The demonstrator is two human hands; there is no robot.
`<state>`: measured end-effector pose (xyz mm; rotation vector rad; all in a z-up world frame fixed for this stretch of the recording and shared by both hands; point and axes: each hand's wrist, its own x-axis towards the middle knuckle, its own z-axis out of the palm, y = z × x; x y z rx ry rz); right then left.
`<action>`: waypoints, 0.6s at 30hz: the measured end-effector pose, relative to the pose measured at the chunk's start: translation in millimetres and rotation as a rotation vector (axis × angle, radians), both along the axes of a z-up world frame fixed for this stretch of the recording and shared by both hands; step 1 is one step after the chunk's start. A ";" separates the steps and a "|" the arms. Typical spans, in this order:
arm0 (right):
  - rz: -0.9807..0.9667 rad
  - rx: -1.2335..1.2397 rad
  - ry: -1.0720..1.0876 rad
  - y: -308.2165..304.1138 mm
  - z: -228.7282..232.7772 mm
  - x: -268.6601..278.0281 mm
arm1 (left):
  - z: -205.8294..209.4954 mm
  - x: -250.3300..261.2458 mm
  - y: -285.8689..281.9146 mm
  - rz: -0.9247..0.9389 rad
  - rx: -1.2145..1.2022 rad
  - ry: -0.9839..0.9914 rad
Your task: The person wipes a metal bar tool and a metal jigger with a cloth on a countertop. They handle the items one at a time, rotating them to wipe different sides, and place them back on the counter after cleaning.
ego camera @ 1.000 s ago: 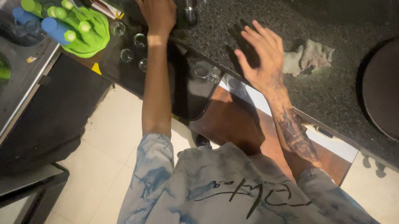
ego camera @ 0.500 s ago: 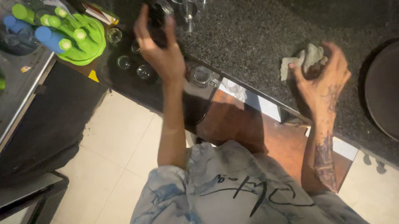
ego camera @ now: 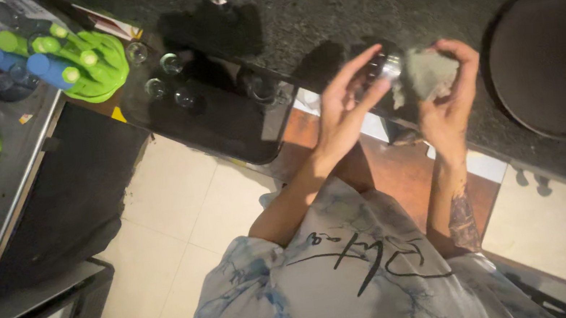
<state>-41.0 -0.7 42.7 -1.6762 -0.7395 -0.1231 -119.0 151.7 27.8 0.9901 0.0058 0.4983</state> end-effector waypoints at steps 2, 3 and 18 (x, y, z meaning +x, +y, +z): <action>0.036 0.019 0.013 -8.4 3.9 -16.8 | -2.4 2.6 -21.3 -0.017 0.066 -0.046; 0.047 -0.008 -0.018 -12.9 6.5 -23.5 | -3.3 2.7 -30.4 -0.024 0.098 -0.068; -0.115 0.028 0.237 -126.3 24.4 -67.2 | 10.8 -20.3 -112.2 -0.303 0.180 0.055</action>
